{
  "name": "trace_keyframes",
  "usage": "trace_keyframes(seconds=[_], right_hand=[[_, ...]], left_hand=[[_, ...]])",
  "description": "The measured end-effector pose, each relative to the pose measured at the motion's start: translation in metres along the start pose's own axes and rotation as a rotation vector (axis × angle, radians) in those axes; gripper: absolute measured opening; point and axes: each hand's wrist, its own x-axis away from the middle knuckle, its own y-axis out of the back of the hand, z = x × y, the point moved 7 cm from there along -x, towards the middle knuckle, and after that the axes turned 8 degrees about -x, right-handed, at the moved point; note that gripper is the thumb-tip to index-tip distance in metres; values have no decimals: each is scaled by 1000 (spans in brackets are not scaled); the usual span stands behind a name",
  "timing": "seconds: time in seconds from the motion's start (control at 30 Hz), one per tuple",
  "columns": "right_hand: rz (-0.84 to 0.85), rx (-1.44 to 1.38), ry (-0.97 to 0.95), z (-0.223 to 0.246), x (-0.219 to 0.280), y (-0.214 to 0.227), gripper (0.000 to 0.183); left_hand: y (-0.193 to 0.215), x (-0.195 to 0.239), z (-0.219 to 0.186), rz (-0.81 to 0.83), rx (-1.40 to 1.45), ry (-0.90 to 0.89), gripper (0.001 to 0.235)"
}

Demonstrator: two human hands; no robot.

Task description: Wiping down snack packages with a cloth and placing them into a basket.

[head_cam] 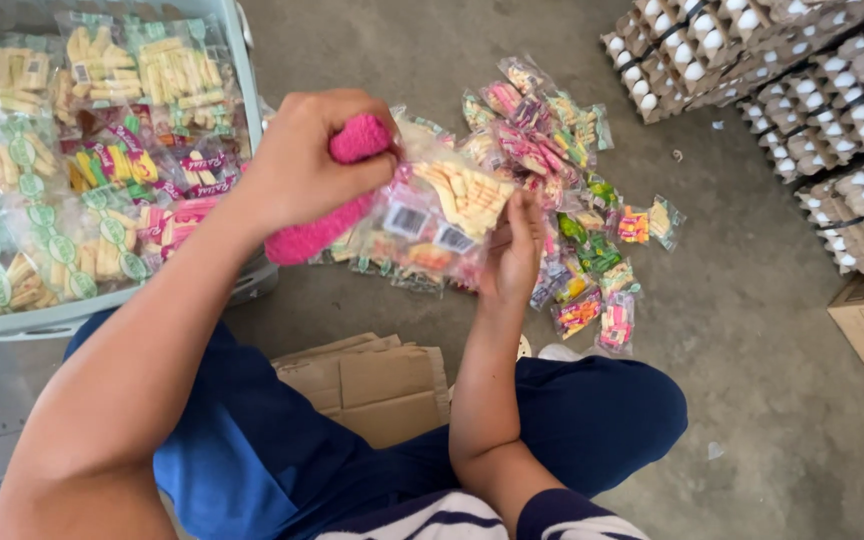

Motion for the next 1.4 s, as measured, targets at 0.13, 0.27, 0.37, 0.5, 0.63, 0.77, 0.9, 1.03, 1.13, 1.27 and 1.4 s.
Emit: trace_keyframes(seconds=[0.13, 0.27, 0.37, 0.5, 0.63, 0.77, 0.9, 1.03, 1.13, 1.27, 1.4], right_hand=[[117, 446, 480, 28, 26, -41, 13], [34, 554, 584, 34, 37, -54, 16], [-29, 629, 642, 42, 41, -50, 19], [-44, 661, 678, 40, 50, -68, 18], [96, 688, 703, 21, 59, -69, 26], [203, 458, 490, 12, 60, -78, 25], [177, 527, 426, 6, 62, -77, 31], [134, 445, 399, -13, 64, -69, 29], [65, 318, 414, -9, 61, -61, 26], [-299, 139, 323, 13, 47, -29, 27], [-232, 100, 340, 24, 43, -43, 29]], left_hand=[[-9, 0, 25, 3, -180, 84, 16], [3, 0, 35, -96, -360, 249, 32], [25, 6, 17, -375, -319, 68, 21], [7, 17, -39, -496, -340, -113, 16], [-55, 27, -78, -286, -360, -329, 23], [-82, 36, -79, -208, -619, -487, 37], [-61, 14, -42, -360, -560, -293, 18], [-60, 21, -48, -335, -535, -175, 20], [-83, 42, -71, -257, -558, -276, 33], [-107, 55, -87, -119, -434, -402, 41], [-106, 50, -75, -82, -378, -361, 44]])
